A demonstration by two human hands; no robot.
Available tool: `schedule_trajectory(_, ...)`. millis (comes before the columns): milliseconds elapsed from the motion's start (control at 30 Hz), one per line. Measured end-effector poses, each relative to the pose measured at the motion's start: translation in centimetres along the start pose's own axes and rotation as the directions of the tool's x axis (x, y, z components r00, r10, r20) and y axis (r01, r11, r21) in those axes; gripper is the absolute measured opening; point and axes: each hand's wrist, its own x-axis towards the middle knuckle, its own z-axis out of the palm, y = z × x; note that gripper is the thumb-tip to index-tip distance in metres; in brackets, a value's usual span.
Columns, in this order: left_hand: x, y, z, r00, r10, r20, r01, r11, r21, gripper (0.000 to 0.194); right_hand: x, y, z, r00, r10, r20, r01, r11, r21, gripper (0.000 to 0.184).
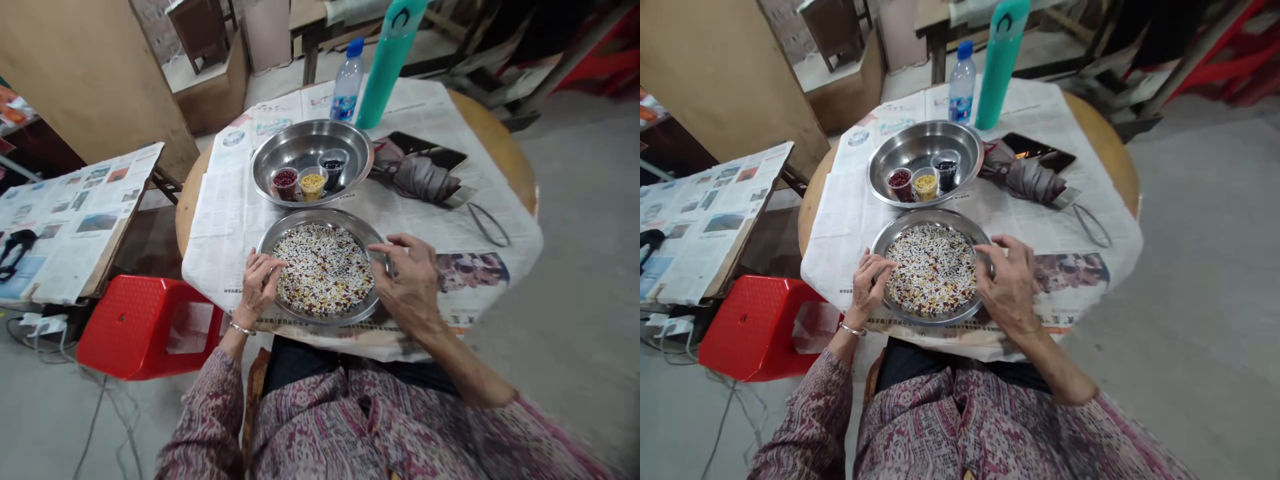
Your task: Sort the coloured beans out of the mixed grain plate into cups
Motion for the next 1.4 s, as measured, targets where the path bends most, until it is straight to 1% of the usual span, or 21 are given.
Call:
schedule_trajectory(67,-0.1,0.0,0.1,0.999,-0.026,0.038,0.027,1.0,-0.015,0.023,0.7,-0.5,-0.9,0.984,-0.127,0.127,0.136,0.988,-0.068,0.018)
schedule_trajectory(133,0.0,0.0,0.2,0.998,-0.029,0.063,0.031,0.999,-0.031,0.024,1.3,-0.7,-1.4,0.933,-0.198,0.301,0.239,0.966,-0.103,0.019)
schedule_trajectory(200,0.0,-0.2,0.3,0.998,-0.018,0.064,0.021,0.999,-0.043,0.024,1.6,-0.6,-1.2,0.878,-0.205,0.432,0.296,0.943,-0.155,0.021)
schedule_trajectory(267,-0.1,-0.4,0.5,0.998,-0.012,0.06,0.015,0.999,-0.049,0.025,1.7,-0.3,-0.2,0.841,-0.197,0.504,0.327,0.927,-0.183,0.021)
schedule_trajectory(367,-0.2,-0.7,0.8,0.999,-0.004,0.048,0.006,0.999,-0.052,0.029,1.9,-0.7,2.3,0.816,-0.18,0.549,0.3,0.944,-0.137,0.02)
schedule_trajectory(467,-0.3,-0.9,1.0,0.999,0.015,0.029,-0.013,0.999,-0.048,0.034,2.3,-2.3,4.6,0.804,-0.183,0.566,0.227,0.974,-0.008,0.019)
schedule_trajectory(533,-0.3,-0.8,0.9,0.999,0.022,0.024,-0.021,0.998,-0.059,0.032,2.6,-3.7,5.2,0.785,-0.216,0.58,0.184,0.976,0.114,0.018)
schedule_trajectory(600,-0.3,-0.6,0.8,1.0,0.02,0.024,-0.018,0.996,-0.085,0.023,2.5,-5.1,4.9,0.752,-0.266,0.603,0.162,0.961,0.223,0.017)
schedule_trajectory(633,-0.3,-0.5,0.8,1.0,0.011,0.024,-0.009,0.995,-0.097,0.018,2.3,-5.7,4.6,0.724,-0.304,0.62,0.167,0.948,0.27,0.017)
schedule_trajectory(700,-0.4,-0.4,0.7,1.0,-0.019,0.024,0.021,0.994,-0.106,0.01,1.8,-6.6,3.9,0.634,-0.419,0.65,0.232,0.905,0.358,0.017)
schedule_trajectory(767,-0.4,-0.3,0.7,0.999,-0.044,0.017,0.046,0.993,-0.105,0.009,1.3,-7.0,3.7,0.523,-0.545,0.655,0.357,0.838,0.412,0.016)
schedule_trajectory(800,-0.5,-0.3,0.7,0.999,-0.049,0.008,0.05,0.993,-0.109,0.01,1.2,-7.0,3.8,0.479,-0.594,0.647,0.422,0.802,0.423,0.017)
schedule_trajectory(833,-0.5,-0.3,0.7,0.999,-0.05,0.002,0.05,0.992,-0.113,0.011,1.2,-6.9,4.1,0.457,-0.626,0.632,0.477,0.772,0.42,0.018)
schedule_trajectory(867,-0.5,-0.4,0.7,0.999,-0.05,0.001,0.05,0.992,-0.117,0.013,1.5,-6.5,4.6,0.459,-0.644,0.612,0.517,0.754,0.406,0.019)
schedule_trajectory(900,-0.6,-0.4,0.7,0.999,-0.051,0.001,0.051,0.992,-0.118,0.013,1.9,-6.1,5.1,0.484,-0.649,0.587,0.541,0.749,0.381,0.02)
schedule_trajectory(1000,-0.7,-0.5,0.8,0.999,-0.039,-0.012,0.037,0.991,-0.131,0.013,3.8,-4.1,6.4,0.598,-0.614,0.515,0.573,0.777,0.26,0.019)
schedule_trajectory(1033,-0.7,-0.6,0.8,0.999,-0.028,-0.025,0.024,0.99,-0.14,0.013,4.4,-3.4,6.6,0.625,-0.595,0.505,0.584,0.786,0.204,0.02)
schedule_trajectory(1167,-0.8,-0.9,1.1,0.999,0.002,-0.05,-0.009,0.989,-0.148,0.013,5.3,-0.6,6.0,0.712,-0.464,0.527,0.57,0.82,-0.049,0.031)
schedule_trajectory(1267,-0.9,-1.0,1.3,0.998,0.011,-0.054,-0.018,0.991,-0.136,0.012,4.1,0.5,4.3,0.72,-0.409,0.561,0.53,0.845,-0.064,0.035)
schedule_trajectory(1333,-0.9,-1.0,1.3,0.999,0.012,-0.053,-0.018,0.992,-0.127,0.013,2.6,0.3,3.1,0.699,-0.404,0.59,0.483,0.875,0.028,0.037)
schedule_trajectory(1400,-0.9,-0.9,1.3,0.999,0.011,-0.05,-0.017,0.993,-0.119,0.013,1.2,-0.5,2.4,0.658,-0.417,0.628,0.426,0.893,0.146,0.038)
